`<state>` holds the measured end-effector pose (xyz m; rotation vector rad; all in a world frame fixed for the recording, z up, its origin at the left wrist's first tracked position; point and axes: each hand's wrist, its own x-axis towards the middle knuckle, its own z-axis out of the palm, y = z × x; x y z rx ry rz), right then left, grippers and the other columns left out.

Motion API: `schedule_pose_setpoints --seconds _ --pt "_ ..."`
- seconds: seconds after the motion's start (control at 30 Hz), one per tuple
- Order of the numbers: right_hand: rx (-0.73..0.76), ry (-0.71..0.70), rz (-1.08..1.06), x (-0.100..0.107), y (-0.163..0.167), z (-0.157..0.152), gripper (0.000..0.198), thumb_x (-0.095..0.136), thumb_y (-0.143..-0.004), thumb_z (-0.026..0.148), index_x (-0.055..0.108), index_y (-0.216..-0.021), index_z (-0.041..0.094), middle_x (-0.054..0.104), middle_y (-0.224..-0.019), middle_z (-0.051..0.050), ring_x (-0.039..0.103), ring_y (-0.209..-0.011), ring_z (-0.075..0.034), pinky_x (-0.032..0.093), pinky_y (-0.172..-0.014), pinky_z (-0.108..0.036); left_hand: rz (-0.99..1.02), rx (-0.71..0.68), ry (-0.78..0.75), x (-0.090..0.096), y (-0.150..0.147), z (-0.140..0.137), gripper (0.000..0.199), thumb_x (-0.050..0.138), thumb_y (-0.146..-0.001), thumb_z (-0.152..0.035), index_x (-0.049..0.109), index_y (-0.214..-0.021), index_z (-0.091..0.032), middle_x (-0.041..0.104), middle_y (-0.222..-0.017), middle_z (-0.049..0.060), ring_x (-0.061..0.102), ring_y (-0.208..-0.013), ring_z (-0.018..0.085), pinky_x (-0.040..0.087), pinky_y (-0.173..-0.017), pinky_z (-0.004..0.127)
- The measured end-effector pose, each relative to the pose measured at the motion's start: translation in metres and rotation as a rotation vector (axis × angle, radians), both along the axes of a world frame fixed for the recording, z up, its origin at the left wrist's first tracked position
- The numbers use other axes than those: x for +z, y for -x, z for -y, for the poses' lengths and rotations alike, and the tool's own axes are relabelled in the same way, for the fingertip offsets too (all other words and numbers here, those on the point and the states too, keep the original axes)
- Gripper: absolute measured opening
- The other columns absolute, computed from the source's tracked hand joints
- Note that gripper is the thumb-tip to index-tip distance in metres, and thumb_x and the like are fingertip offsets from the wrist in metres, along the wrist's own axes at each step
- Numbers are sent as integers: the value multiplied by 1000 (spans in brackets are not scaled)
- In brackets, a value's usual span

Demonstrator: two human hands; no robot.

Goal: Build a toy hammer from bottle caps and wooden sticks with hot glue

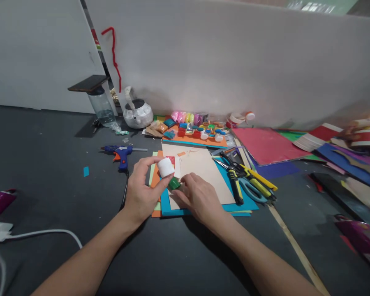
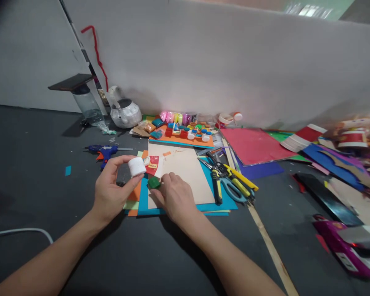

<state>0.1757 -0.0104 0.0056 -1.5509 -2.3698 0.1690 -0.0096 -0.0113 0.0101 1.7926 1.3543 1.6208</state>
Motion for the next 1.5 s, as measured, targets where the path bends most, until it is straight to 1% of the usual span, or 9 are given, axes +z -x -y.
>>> schedule_pose_setpoints --seconds 0.13,0.37,0.47,0.57,0.67,0.73,0.93,1.2,1.5 --pt "7 8 -64 3 -17 -7 8 54 -94 21 57 -88 18 64 -82 -5 57 -67 -16 37 -61 -27 -10 -18 -4 1 -1 3 34 73 -81 -24 60 -112 -26 66 -111 2 60 -106 21 46 -94 38" --pt "-20 25 -71 -6 -4 3 24 64 -89 38 53 -87 16 62 -81 -8 58 -73 -22 39 -61 -31 -45 -41 23 2 -5 7 37 74 -79 -22 59 -113 -26 66 -114 2 60 -109 21 44 -97 38" --pt "-17 72 -357 0 -8 3 18 60 -91 32 54 -99 17 62 -87 -6 58 -74 -19 44 -63 -31 4 -114 104 1 -7 7 36 73 -80 -20 59 -113 -26 66 -114 2 60 -110 21 45 -97 36" --pt "59 215 -682 13 -17 4 31 63 -89 28 53 -117 20 62 -101 -7 60 -82 -17 52 -70 -31 116 -304 235 1 -13 9 36 71 -81 -19 58 -112 -27 65 -112 1 60 -109 20 46 -94 34" --pt "190 323 -853 25 -22 6 43 67 -86 26 52 -126 24 58 -119 -8 61 -93 -17 54 -79 -31 230 -472 323 -1 -18 11 33 69 -82 -15 58 -110 -28 63 -115 2 59 -110 19 46 -96 34" --pt "244 328 -908 30 -21 8 36 67 -86 25 57 -121 25 58 -119 -6 62 -96 -17 55 -80 -30 269 -502 308 -3 -21 11 33 69 -80 -13 59 -107 -28 59 -121 2 56 -115 19 44 -98 34" --pt "224 276 -919 29 -27 11 25 66 -86 22 62 -110 24 65 -106 -5 64 -92 -16 55 -78 -27 145 -481 290 3 -16 10 35 74 -78 -22 59 -110 -26 56 -118 3 54 -111 20 43 -96 34" --pt "-42 205 -938 9 -64 1 31 72 -81 32 61 -109 22 68 -96 -5 69 -83 -18 58 -75 -30 -558 -192 409 -1 -16 6 37 73 -77 -26 51 -106 -20 61 -108 7 57 -101 27 46 -85 43" --pt "-86 222 -766 12 -61 2 28 67 -82 32 64 -107 19 68 -79 -3 66 -68 -16 56 -61 -27 -597 -149 367 -21 -19 -6 28 67 -82 -25 55 -107 -19 65 -103 7 60 -99 27 46 -83 42"
